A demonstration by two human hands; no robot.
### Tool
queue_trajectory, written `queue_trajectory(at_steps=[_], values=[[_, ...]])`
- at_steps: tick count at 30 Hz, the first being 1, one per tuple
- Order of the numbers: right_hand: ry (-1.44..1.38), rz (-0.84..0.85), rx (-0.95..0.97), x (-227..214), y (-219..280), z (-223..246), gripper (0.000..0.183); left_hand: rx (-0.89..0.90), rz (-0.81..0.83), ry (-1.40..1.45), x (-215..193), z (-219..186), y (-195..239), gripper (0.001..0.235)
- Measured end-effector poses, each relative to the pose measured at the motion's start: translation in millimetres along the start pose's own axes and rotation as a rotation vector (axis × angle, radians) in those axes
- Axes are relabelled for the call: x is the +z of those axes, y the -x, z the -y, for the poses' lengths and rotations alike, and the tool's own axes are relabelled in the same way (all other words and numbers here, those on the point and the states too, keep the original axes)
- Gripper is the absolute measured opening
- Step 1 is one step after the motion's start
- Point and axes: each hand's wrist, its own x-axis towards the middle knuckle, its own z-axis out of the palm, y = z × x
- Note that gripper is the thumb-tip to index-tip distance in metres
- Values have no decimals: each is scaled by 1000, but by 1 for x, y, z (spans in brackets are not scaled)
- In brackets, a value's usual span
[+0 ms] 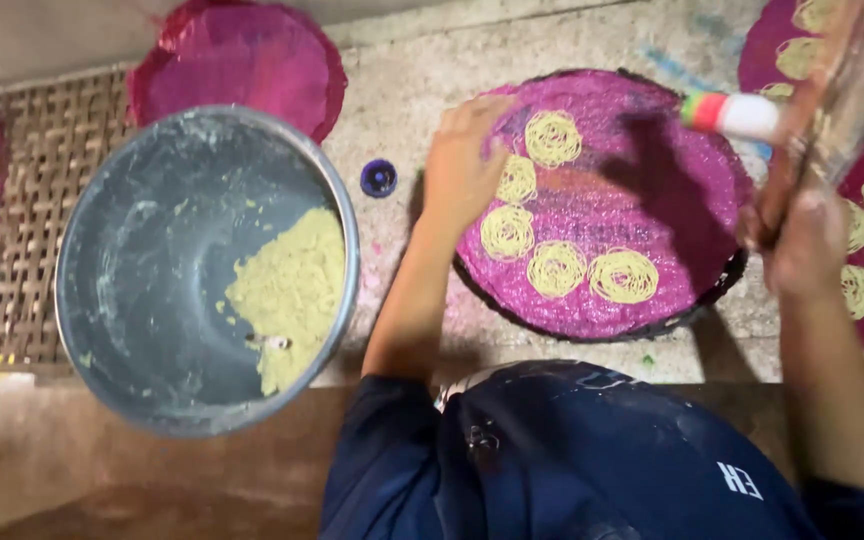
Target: The person uses a manual dough press to form spiral noodle shapes from a yellow dough. They repeatedly scoop dough into the press, squeeze it onto a pink mat, and scrape excess dough back into a metal bowl. The formed noodles are arranged in circular patterns on the mat.
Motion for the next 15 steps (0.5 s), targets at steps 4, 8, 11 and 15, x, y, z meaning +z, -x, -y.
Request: queue_trajectory(at_steps=[4, 8, 11, 15], values=[[181, -299, -258, -11, 94, -31, 81, -80, -239, 1, -54, -14, 88, 37], [17, -427, -252, -37, 147, -79, 66, -410, -206, 77, -65, -37, 168, 33], [-177, -518, -149, -41, 162, -100, 65, -395, -156, 31, -60, -60, 188, 39], [-149, -394, 44, 8, 155, -96, 55, -130, -47, -37, -69, -97, 169, 42]])
